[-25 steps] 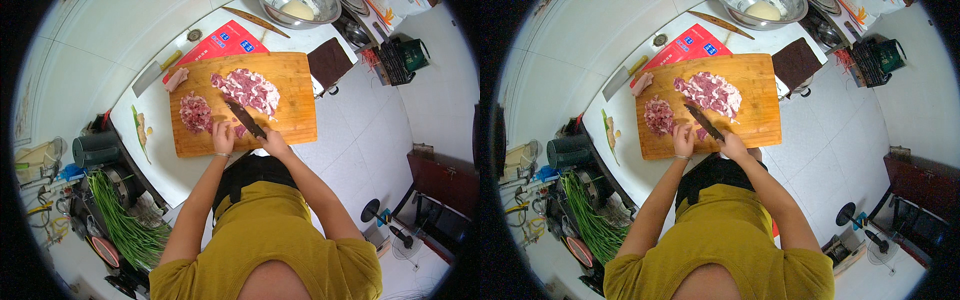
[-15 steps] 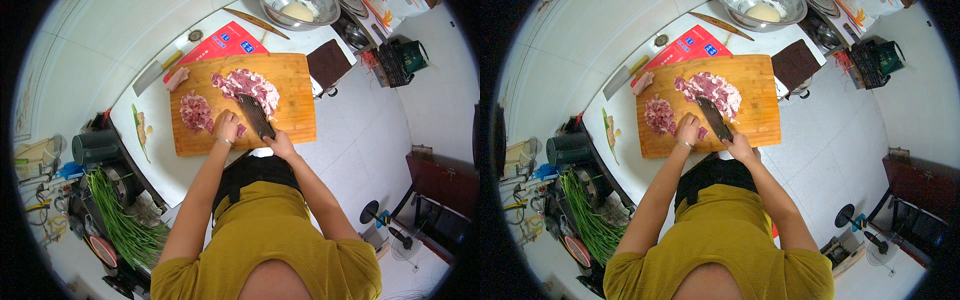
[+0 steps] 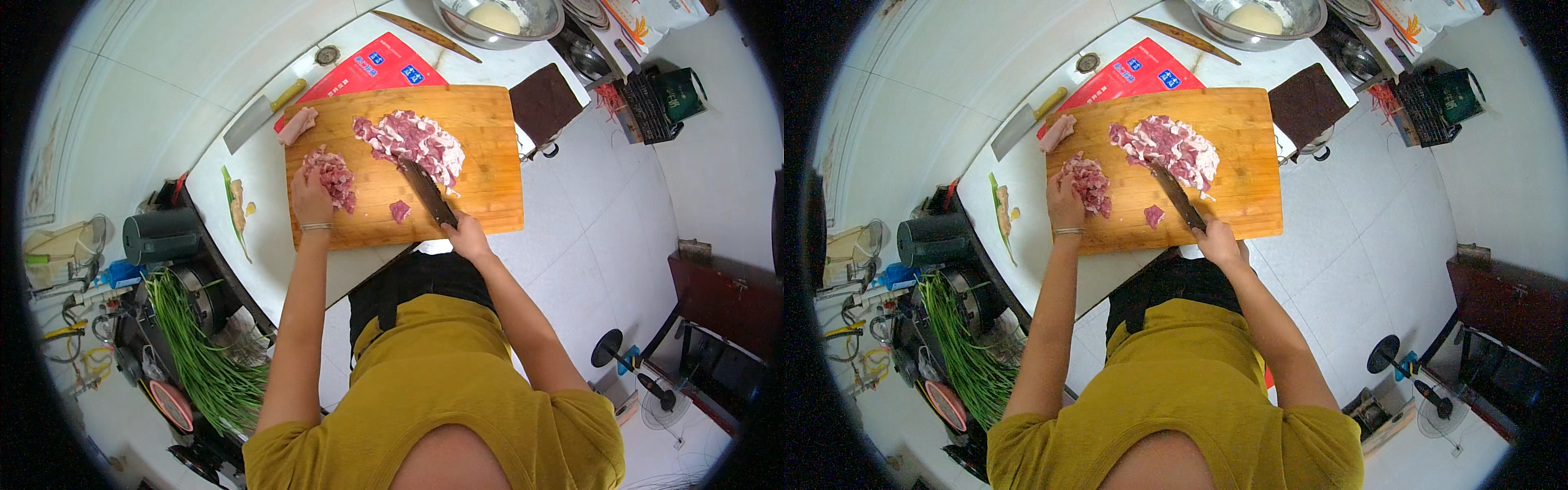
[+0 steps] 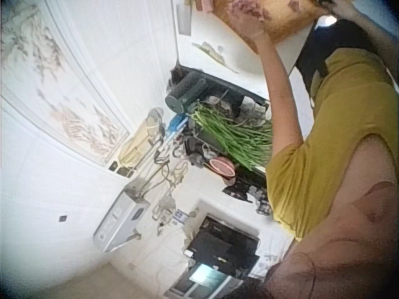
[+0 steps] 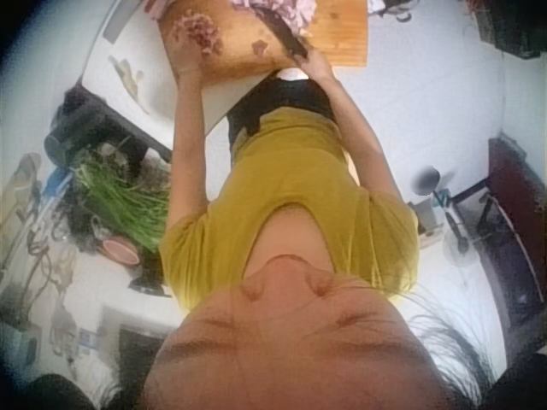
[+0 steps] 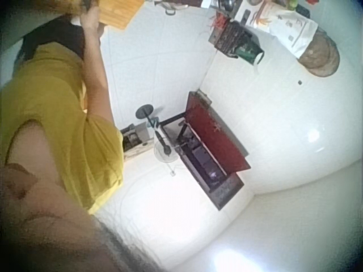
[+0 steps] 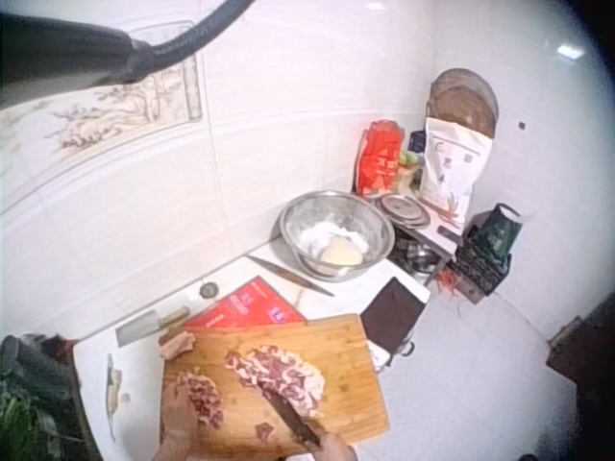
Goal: The person slices raw meat into small pieces on a wooden cutting board using a large knife. The person holds the meat with their left hand and cuts with their right hand, accumulating a pile of diced meat on the board.
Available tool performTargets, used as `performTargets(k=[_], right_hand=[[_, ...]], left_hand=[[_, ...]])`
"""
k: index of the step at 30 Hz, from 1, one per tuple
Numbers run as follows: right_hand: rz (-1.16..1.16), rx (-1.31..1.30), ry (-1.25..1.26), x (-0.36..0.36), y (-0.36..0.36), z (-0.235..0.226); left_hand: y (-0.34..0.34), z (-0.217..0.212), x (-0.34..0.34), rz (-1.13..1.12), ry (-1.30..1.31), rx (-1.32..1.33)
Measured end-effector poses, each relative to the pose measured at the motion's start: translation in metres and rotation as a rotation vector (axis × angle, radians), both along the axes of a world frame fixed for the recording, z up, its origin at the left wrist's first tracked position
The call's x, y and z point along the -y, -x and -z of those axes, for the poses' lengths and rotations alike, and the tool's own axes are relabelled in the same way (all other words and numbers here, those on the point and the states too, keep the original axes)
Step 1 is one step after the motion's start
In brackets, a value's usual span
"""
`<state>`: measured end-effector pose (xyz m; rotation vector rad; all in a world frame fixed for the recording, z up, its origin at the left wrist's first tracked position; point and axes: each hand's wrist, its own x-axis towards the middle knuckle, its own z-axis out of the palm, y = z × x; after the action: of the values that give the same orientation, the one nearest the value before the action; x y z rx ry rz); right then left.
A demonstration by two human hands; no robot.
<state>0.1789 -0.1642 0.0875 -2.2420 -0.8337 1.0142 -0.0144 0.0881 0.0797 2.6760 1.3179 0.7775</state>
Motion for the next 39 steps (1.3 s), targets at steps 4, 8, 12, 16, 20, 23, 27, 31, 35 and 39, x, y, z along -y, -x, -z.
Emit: performTargets(k=[4, 8, 12, 16, 20, 23, 27, 31, 35, 39], right_hand=[[-0.017, 0.036, -0.021, 0.001, 0.003, 0.007], [-0.054, 0.096, 0.069, 0.001, 0.006, 0.007], [-0.117, 0.165, 0.13, -0.003, 0.014, 0.002], [-0.191, 0.234, 0.206, -0.004, 0.017, -0.001], [-0.175, 0.288, 0.235, -0.003, 0.014, 0.0], [-0.188, 0.312, 0.23, -0.004, 0.012, 0.0], [-0.274, 0.346, 0.207, -0.012, 0.016, 0.006], [-0.347, 0.383, 0.249, -0.028, 0.019, 0.008], [-0.422, 0.357, 0.359, -0.05, 0.018, 0.005], [-0.416, 0.32, 0.397, -0.045, 0.011, 0.013]], left_hand=[[-0.009, 0.0, 0.026, 0.122, 0.013, 0.009], [-0.015, 0.013, 0.061, 0.325, 0.124, -0.098], [-0.03, 0.036, 0.112, 0.504, 0.322, -0.153], [-0.034, 0.06, 0.111, 0.648, 0.223, -0.063], [-0.035, 0.059, 0.091, 0.77, 0.317, -0.19], [-0.034, 0.045, 0.086, 0.778, 0.143, -0.207], [-0.029, 0.055, 0.098, 0.646, 0.27, -0.218], [-0.027, 0.065, 0.1, 0.626, 0.23, -0.141], [-0.032, 0.068, 0.1, 0.635, 0.241, -0.073], [-0.034, 0.068, 0.095, 0.603, 0.274, -0.131]])
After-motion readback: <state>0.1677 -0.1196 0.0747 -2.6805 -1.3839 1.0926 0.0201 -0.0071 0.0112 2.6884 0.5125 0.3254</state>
